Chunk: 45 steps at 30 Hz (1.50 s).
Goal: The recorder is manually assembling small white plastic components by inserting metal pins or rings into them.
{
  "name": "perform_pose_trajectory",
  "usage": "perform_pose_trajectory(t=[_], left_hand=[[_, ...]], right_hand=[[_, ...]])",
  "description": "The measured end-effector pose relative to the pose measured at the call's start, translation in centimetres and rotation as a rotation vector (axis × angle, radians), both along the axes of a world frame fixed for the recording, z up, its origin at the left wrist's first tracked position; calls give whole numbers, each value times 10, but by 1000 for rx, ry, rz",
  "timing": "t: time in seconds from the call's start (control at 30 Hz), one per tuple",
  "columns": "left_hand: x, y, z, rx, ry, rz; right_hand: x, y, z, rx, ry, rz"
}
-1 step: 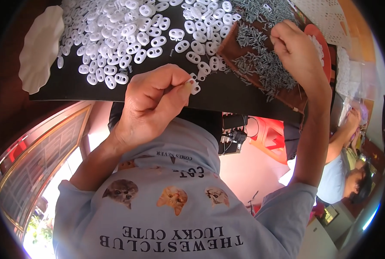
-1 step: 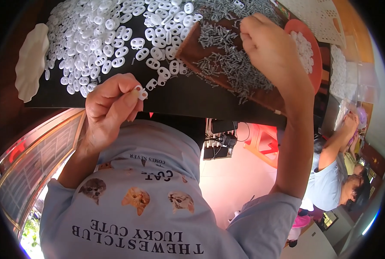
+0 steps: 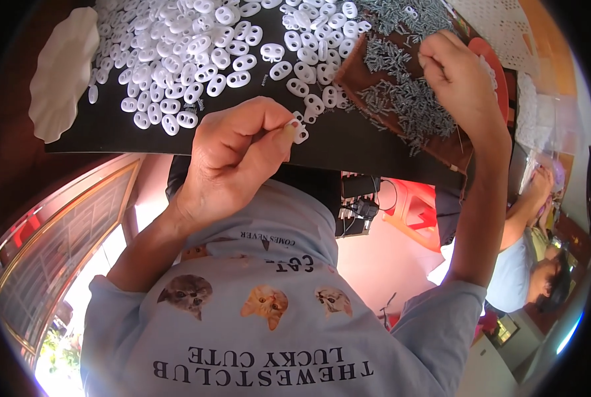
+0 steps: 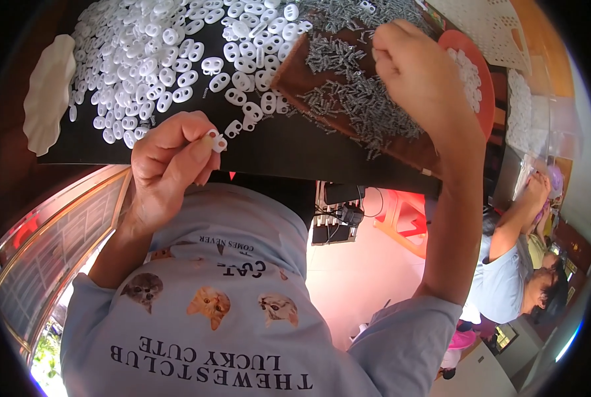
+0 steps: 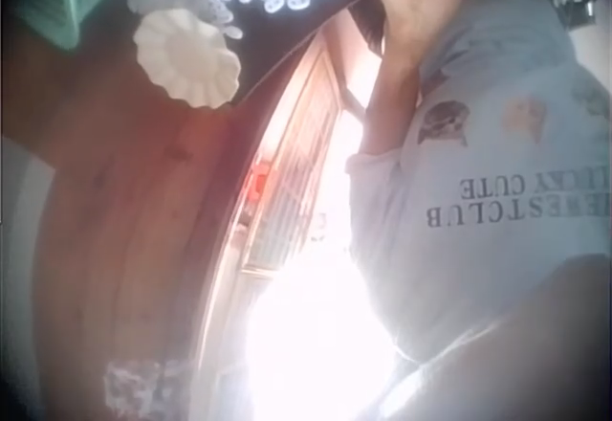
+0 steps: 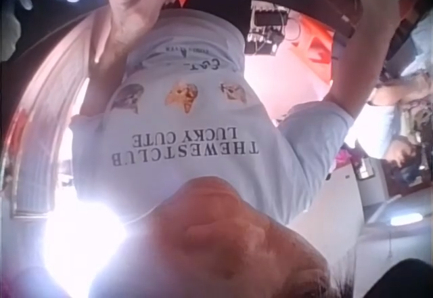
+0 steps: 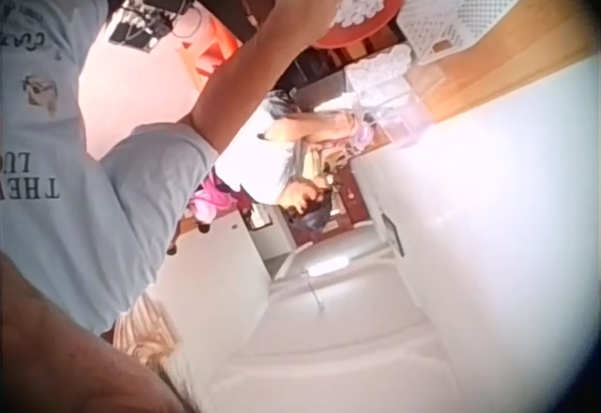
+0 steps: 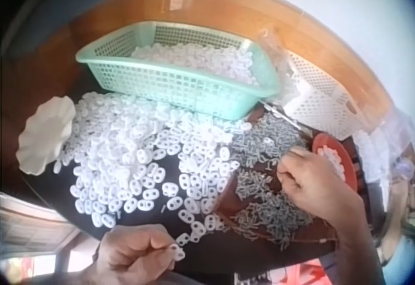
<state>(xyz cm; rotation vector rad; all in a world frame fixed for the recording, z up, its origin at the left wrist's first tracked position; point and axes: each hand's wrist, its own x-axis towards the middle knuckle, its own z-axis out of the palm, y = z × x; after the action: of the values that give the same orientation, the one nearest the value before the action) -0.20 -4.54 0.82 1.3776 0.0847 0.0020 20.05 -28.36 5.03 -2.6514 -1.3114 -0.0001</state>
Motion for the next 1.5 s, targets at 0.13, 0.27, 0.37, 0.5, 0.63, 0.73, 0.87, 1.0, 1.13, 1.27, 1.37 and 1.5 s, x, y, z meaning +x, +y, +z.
perform_pose_trajectory(t=[0.13, 0.27, 0.37, 0.5, 0.63, 0.73, 0.87, 1.0, 1.13, 1.27, 1.37, 1.5], left_hand=[[-2, 4, -2, -22, -8, -10], [-2, 6, -2, -131, -8, -9], [1, 10, -1, -152, 0, -53], [3, 10, 0, -292, 48, -33], [2, 11, 0, -353, 67, 4], [1, 13, -2, -392, 59, -4], [2, 18, -1, -439, 122, 19], [4, 22, 3, -435, 172, 17], [5, 21, 0, -485, 150, 16], [5, 21, -4, -529, 118, 43], [4, 22, -3, -561, 142, 52], [3, 21, -5, -545, 135, 39]], right_hand=[[-2, -1, 7, 90, 81, -70], [-35, 26, 21, 252, 313, -125], [-64, 54, 29, 338, 365, 21], [-88, 79, 13, 401, 375, 216], [-96, 90, 5, 323, 265, 225], [-96, 93, 2, 328, 259, 225], [-96, 97, 2, 308, 215, 212], [-90, 95, -8, 323, 85, 299], [-93, 99, -9, 477, 117, 267], [-91, 100, -13, 447, 151, 254], [-90, 102, -8, 364, 95, 299], [-94, 101, -6, 453, 203, 231]])
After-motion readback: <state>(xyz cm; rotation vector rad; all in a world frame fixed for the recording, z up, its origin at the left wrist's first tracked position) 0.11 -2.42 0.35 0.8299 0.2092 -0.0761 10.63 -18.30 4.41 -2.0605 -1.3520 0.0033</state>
